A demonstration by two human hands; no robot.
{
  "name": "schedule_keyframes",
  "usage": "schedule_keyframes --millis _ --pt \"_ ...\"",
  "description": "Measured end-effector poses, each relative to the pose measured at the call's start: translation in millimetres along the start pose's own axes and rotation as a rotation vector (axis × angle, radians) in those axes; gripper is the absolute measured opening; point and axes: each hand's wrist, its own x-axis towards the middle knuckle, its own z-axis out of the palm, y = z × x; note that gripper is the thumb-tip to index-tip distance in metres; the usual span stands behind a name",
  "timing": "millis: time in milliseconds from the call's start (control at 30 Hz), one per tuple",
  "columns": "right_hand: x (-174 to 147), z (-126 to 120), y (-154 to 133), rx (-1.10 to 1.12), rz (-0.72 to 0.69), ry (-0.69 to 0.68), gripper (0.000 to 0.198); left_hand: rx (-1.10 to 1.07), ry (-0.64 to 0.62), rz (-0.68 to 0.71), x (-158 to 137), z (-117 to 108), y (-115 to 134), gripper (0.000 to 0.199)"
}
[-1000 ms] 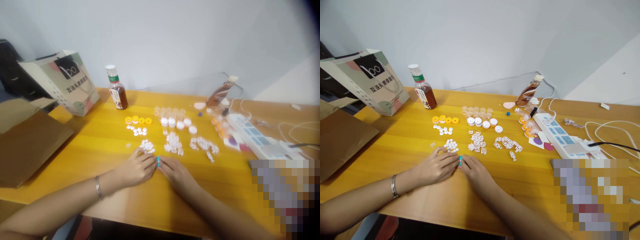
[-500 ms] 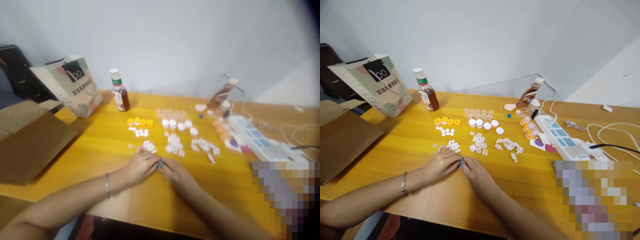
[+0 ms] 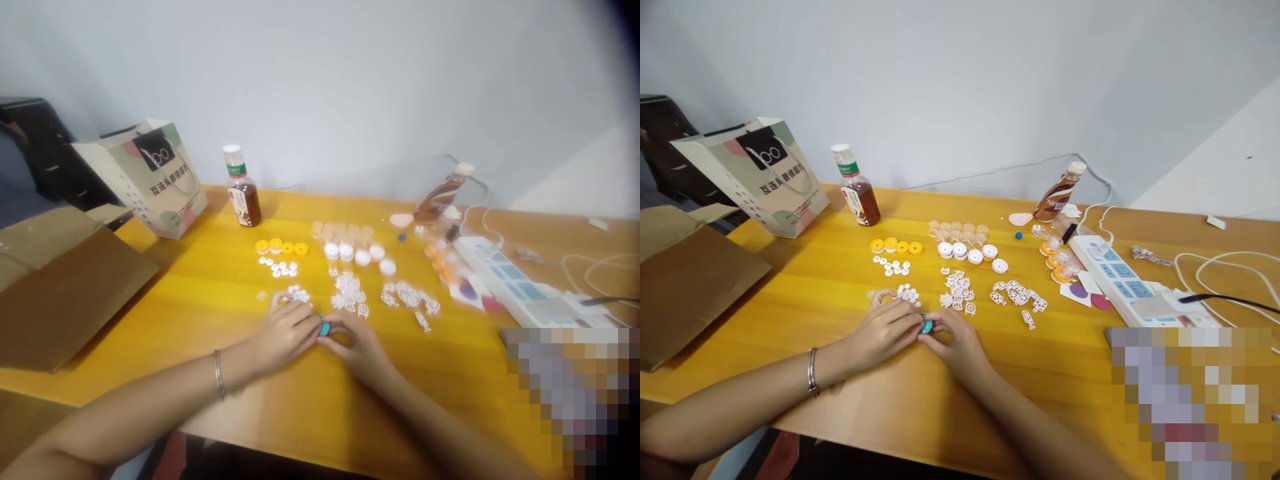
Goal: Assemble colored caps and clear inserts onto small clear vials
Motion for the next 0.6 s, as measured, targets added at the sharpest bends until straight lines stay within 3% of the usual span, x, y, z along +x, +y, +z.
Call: schedule_keyframes --millis 133,267,333,467,600 --pt "0 4 -4 0.374 0.21 -0.034 0.02 0.009 0.034 0.007 1 -5 4 0.014" --pt "2 4 -8 0.431 0.279 0.042 0.023 -0.052 0.048 0.022 6 -13 -11 0.015" --pt "3 2 -11 0.421 0.306 0.089 0.024 -0.076 0.062 -0.051 7 -18 -29 0.017" --pt "4 1 -15 0.412 0.343 0.143 0.024 -0.126 -0.135 -0.198 6 -24 -65 0.015" --pt "5 0 -16 0.405 0.335 0.161 0.025 -0.141 -0.23 -0.208 4 -23 -75 0.011"
